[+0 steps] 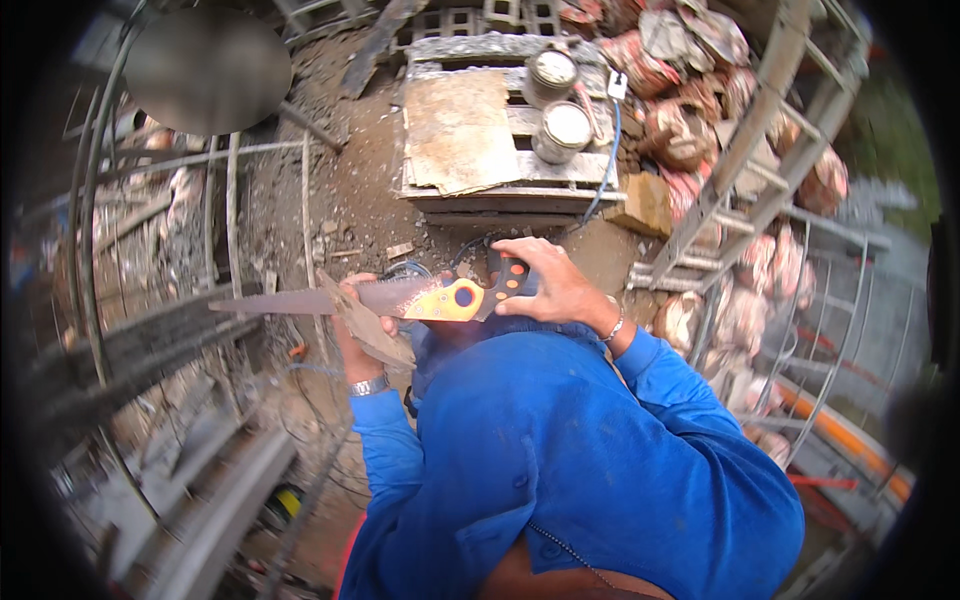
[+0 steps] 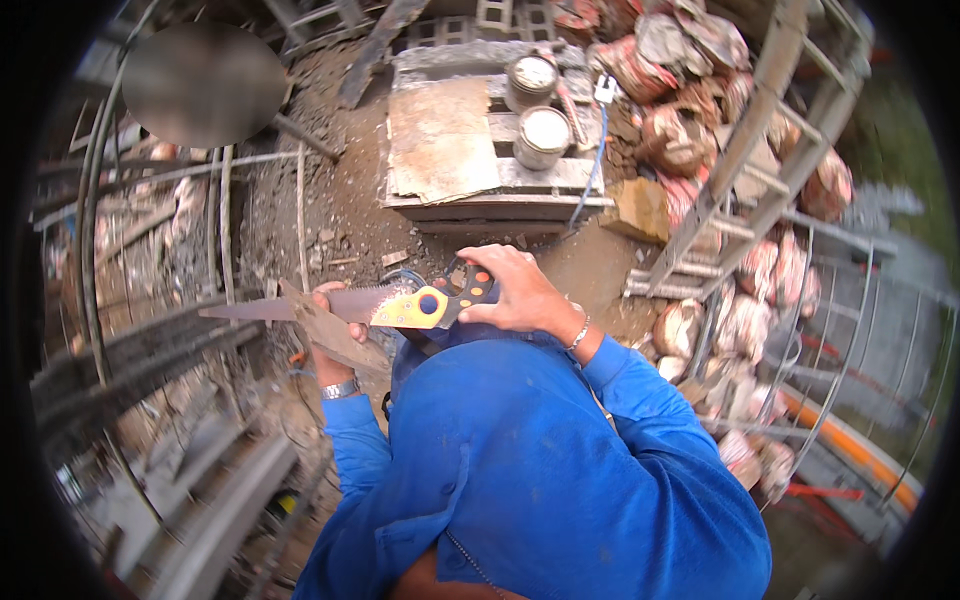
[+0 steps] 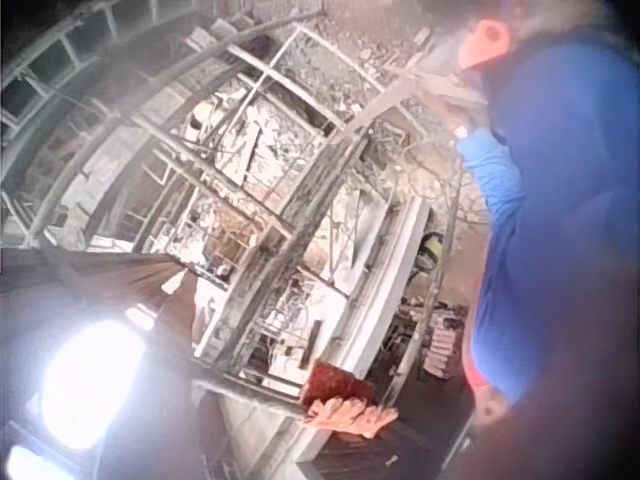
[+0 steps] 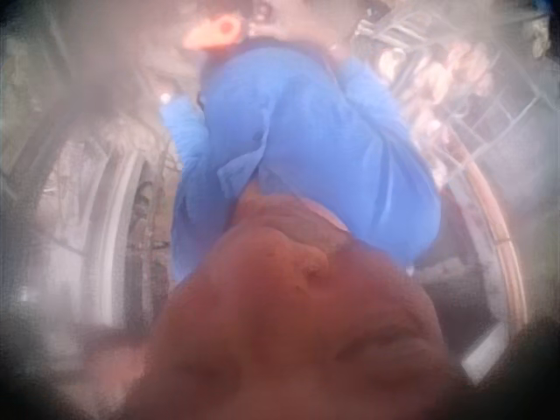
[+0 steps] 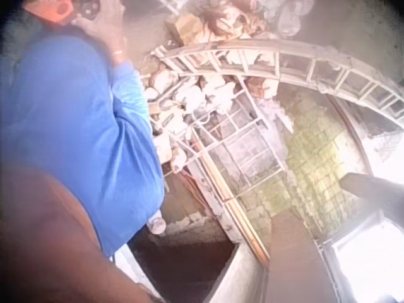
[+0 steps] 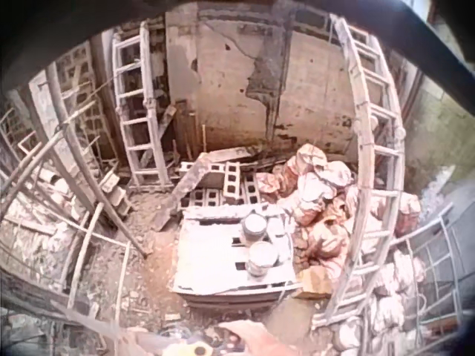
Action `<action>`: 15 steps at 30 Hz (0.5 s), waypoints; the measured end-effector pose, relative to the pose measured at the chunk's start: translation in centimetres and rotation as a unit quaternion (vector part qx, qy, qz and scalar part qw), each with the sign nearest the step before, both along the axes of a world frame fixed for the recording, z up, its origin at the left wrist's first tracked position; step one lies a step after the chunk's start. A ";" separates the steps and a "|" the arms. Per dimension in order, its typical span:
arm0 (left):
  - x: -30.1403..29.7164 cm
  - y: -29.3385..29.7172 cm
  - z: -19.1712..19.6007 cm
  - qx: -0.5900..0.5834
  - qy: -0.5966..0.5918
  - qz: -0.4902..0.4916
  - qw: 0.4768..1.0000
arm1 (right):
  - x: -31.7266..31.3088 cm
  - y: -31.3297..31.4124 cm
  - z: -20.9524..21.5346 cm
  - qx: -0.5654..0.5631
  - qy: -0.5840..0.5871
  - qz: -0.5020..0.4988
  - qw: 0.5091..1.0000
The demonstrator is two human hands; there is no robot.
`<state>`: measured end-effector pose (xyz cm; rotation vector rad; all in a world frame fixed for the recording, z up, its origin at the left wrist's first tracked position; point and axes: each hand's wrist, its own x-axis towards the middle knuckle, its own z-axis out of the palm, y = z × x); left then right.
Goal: The person picks up a small piece of wood and a hand saw. They then proceed to saw the piece of wood while standing on a construction site.
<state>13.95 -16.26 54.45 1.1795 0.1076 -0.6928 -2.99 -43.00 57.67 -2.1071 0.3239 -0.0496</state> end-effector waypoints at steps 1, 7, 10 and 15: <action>0.2 0.2 -0.2 0.021 0.010 0.005 1.000 | -0.1 1.2 0.0 -0.076 -0.013 0.015 0.997; 3.0 -2.3 -0.3 0.190 -0.003 -0.153 0.970 | -0.8 8.3 -2.4 -0.136 0.059 0.003 0.989; 3.1 -3.2 -0.9 0.175 -0.070 -0.246 0.951 | -1.6 11.7 -3.3 -0.086 0.095 -0.061 0.990; 3.7 -3.0 -5.9 0.146 -0.045 -0.411 0.899 | -5.9 14.3 -4.3 -0.004 0.091 -0.278 0.956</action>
